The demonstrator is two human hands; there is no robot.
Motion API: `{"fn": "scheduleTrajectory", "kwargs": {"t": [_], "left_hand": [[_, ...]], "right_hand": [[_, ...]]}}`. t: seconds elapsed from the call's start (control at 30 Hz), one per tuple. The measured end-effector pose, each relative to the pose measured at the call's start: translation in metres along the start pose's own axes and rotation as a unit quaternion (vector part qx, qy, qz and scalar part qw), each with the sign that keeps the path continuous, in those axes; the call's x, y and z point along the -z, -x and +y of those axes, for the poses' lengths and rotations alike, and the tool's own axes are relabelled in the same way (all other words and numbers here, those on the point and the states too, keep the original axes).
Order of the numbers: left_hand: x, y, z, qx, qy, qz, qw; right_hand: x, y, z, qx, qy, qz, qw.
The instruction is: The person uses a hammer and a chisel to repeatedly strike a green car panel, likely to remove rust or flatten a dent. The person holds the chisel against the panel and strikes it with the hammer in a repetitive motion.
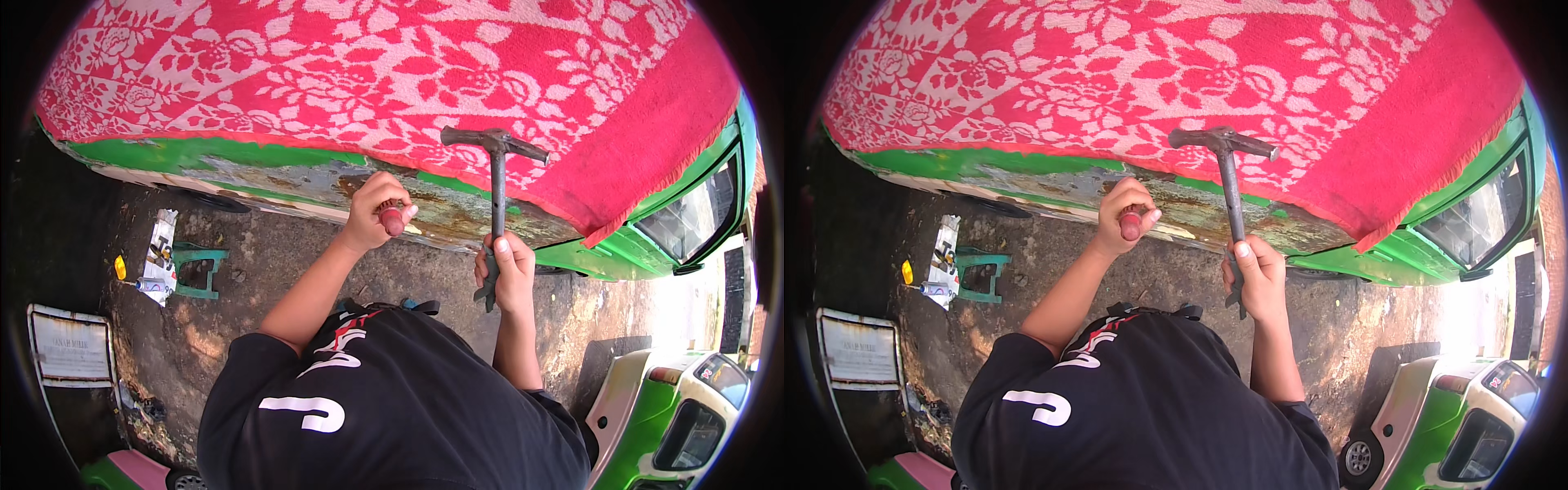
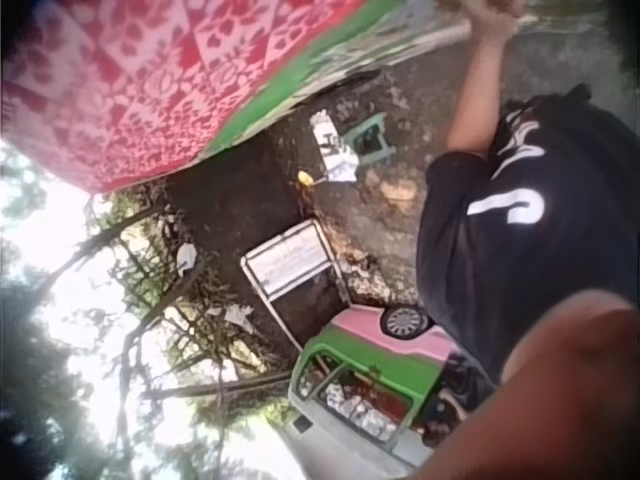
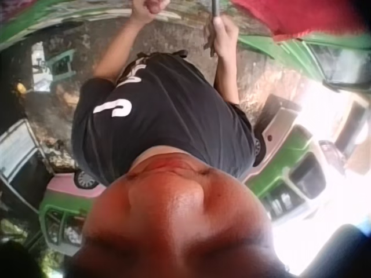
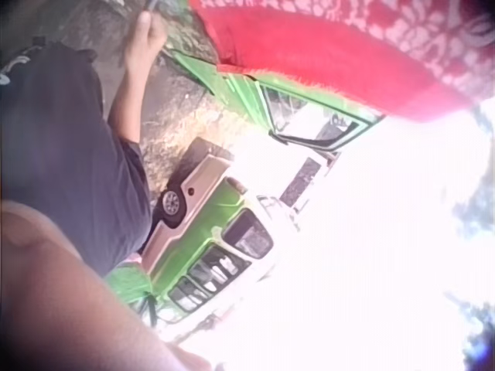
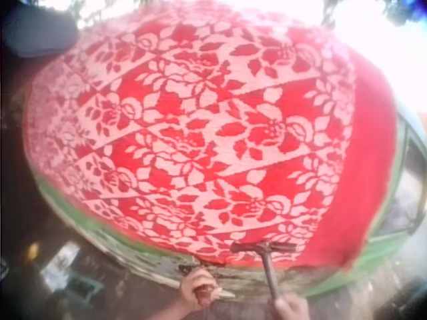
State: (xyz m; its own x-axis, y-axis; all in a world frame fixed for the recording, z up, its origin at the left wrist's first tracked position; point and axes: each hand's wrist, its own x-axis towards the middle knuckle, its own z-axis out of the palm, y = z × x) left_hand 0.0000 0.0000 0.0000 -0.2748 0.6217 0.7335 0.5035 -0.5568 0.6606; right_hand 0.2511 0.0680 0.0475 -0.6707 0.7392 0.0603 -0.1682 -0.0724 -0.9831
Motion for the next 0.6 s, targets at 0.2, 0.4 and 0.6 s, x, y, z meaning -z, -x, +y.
{"fn": "scheduleTrajectory", "kwargs": {"t": [0.2, 0.4, 0.6], "left_hand": [[-0.018, 0.007, -0.006, -0.024, -0.027, 0.031, 0.999], [-0.018, 0.016, -0.007, -0.021, -0.039, 0.052, 0.998], [-0.021, 0.025, -0.002, 0.039, 0.007, 0.089, 0.995]], "right_hand": [[0.023, 0.002, 0.005, -0.020, -0.004, -0.011, 1.000], [0.040, 0.003, 0.008, -0.047, 0.001, -0.031, 0.998], [0.052, 0.001, 0.010, -0.067, 0.012, -0.063, 0.996]]}}
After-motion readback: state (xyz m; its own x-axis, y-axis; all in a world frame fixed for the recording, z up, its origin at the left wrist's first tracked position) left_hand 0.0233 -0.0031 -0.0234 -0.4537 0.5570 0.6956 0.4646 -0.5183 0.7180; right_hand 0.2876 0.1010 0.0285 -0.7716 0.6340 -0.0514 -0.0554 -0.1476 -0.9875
